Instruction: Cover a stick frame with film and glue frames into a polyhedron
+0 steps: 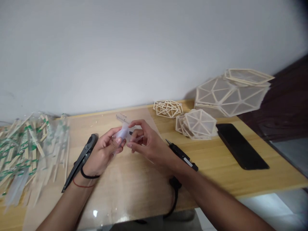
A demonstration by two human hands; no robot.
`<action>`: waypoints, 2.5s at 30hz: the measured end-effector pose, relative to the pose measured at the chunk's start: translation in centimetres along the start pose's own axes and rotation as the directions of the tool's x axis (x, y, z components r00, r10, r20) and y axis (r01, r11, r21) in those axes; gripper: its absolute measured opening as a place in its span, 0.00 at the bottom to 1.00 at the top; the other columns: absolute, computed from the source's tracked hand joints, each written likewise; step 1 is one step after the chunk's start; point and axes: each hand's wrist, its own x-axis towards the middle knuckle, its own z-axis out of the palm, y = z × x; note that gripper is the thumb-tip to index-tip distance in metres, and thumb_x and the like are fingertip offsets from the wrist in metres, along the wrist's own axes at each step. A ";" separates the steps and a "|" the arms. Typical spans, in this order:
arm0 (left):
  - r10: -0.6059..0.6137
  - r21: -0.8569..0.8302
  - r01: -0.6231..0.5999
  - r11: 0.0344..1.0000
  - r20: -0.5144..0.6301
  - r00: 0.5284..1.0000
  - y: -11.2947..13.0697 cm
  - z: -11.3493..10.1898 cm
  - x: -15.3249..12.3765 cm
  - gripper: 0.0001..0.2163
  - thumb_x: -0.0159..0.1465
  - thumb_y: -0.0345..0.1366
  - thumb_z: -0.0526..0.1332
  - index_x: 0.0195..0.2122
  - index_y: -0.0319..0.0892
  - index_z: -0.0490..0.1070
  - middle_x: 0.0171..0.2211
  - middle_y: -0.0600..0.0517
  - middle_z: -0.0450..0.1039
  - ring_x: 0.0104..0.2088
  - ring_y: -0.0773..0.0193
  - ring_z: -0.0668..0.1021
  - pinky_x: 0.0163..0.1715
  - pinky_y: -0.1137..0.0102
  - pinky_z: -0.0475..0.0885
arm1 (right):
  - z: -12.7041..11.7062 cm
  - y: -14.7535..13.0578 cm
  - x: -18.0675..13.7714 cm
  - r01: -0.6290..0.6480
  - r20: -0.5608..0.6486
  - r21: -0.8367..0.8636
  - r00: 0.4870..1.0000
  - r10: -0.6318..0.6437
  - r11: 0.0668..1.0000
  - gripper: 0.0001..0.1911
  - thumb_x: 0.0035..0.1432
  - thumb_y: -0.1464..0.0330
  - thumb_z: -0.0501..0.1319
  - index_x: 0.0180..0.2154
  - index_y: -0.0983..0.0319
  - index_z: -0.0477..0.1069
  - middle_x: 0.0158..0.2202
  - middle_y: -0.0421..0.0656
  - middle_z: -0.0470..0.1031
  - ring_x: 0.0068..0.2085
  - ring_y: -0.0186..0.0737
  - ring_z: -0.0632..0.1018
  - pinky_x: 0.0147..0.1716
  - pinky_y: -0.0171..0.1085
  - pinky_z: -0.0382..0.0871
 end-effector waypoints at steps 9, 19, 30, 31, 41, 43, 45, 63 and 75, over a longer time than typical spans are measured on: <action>0.111 0.205 -0.114 0.972 0.024 0.994 -1.2 -0.3 0.1 0.18 0.67 0.44 0.68 0.56 0.44 0.74 0.46 0.48 0.79 0.43 0.61 0.78 0.42 0.69 0.72 | 0.1 0.5 0.0 0.044 0.028 0.060 0.999 -0.046 0.997 0.16 0.62 0.67 0.68 0.43 0.55 0.61 0.32 0.32 0.71 0.29 0.32 0.77 0.31 0.34 0.72; 0.134 0.141 -0.136 0.981 0.021 0.991 -0.8 0.1 0.5 0.14 0.64 0.42 0.72 0.46 0.43 0.72 0.37 0.52 0.78 0.36 0.63 0.77 0.35 0.70 0.68 | 0.0 1.4 0.2 0.000 -0.018 0.097 1.000 0.002 0.995 0.20 0.59 0.64 0.72 0.39 0.55 0.59 0.32 0.33 0.72 0.30 0.33 0.76 0.26 0.32 0.67; 0.145 0.038 -0.144 0.989 -0.010 0.989 -1.2 -1.2 0.8 0.17 0.60 0.40 0.74 0.45 0.43 0.70 0.37 0.53 0.76 0.36 0.65 0.75 0.35 0.72 0.65 | -0.4 0.4 0.6 -0.013 0.020 -0.188 1.000 0.017 0.982 0.23 0.60 0.60 0.69 0.51 0.56 0.61 0.37 0.37 0.76 0.37 0.38 0.80 0.39 0.39 0.73; 0.146 0.053 -0.145 0.988 -0.020 0.989 -1.1 -1.4 0.8 0.17 0.60 0.40 0.74 0.44 0.43 0.70 0.37 0.53 0.76 0.36 0.65 0.75 0.34 0.72 0.65 | -0.8 -0.2 0.4 -0.008 0.037 -0.252 0.999 0.018 0.968 0.23 0.61 0.60 0.68 0.53 0.57 0.62 0.38 0.39 0.77 0.38 0.39 0.80 0.41 0.39 0.73; 0.155 0.202 -0.133 0.970 -0.094 0.983 -1.5 -1.8 1.3 0.17 0.57 0.39 0.71 0.44 0.42 0.69 0.31 0.57 0.71 0.30 0.67 0.70 0.30 0.71 0.62 | -3.3 -2.9 -10.5 -0.398 -0.386 -0.838 0.916 0.110 0.374 0.26 0.72 0.53 0.50 0.23 0.57 0.64 0.20 0.43 0.74 0.24 0.45 0.77 0.26 0.39 0.58; 0.152 0.203 -0.130 0.970 -0.096 0.984 -1.5 -1.6 1.2 0.17 0.57 0.39 0.71 0.44 0.42 0.69 0.30 0.57 0.70 0.29 0.67 0.68 0.30 0.72 0.62 | -3.4 -1.5 -12.9 -0.520 -0.457 -0.834 0.839 0.295 0.186 0.30 0.72 0.50 0.49 0.21 0.56 0.68 0.20 0.46 0.77 0.27 0.53 0.81 0.27 0.41 0.57; 0.153 0.206 -0.132 0.969 -0.088 0.984 -1.4 -1.4 1.1 0.17 0.58 0.40 0.71 0.44 0.42 0.69 0.30 0.57 0.70 0.29 0.68 0.68 0.29 0.72 0.63 | -3.1 -0.2 -14.0 -0.602 -0.544 -0.796 0.761 0.354 0.072 0.29 0.72 0.50 0.50 0.25 0.57 0.73 0.27 0.50 0.82 0.34 0.59 0.85 0.30 0.42 0.61; 0.194 0.205 -0.194 0.959 0.018 0.981 -1.1 -1.6 0.8 0.14 0.64 0.42 0.69 0.47 0.41 0.72 0.38 0.51 0.77 0.41 0.62 0.79 0.45 0.66 0.72 | 0.2 2.9 -14.9 -0.186 -0.518 0.299 0.792 0.323 0.936 0.18 0.52 0.58 0.73 0.32 0.59 0.68 0.25 0.37 0.70 0.24 0.35 0.70 0.24 0.35 0.63; 0.305 0.450 -0.238 0.861 -0.081 0.949 -1.0 -2.0 0.7 0.15 0.61 0.39 0.70 0.48 0.41 0.74 0.48 0.43 0.81 0.46 0.54 0.82 0.46 0.62 0.74 | 1.4 -2.3 -7.4 -0.079 -0.229 0.499 0.948 0.220 0.863 0.14 0.56 0.58 0.72 0.35 0.61 0.76 0.28 0.39 0.67 0.22 0.29 0.62 0.12 0.25 0.55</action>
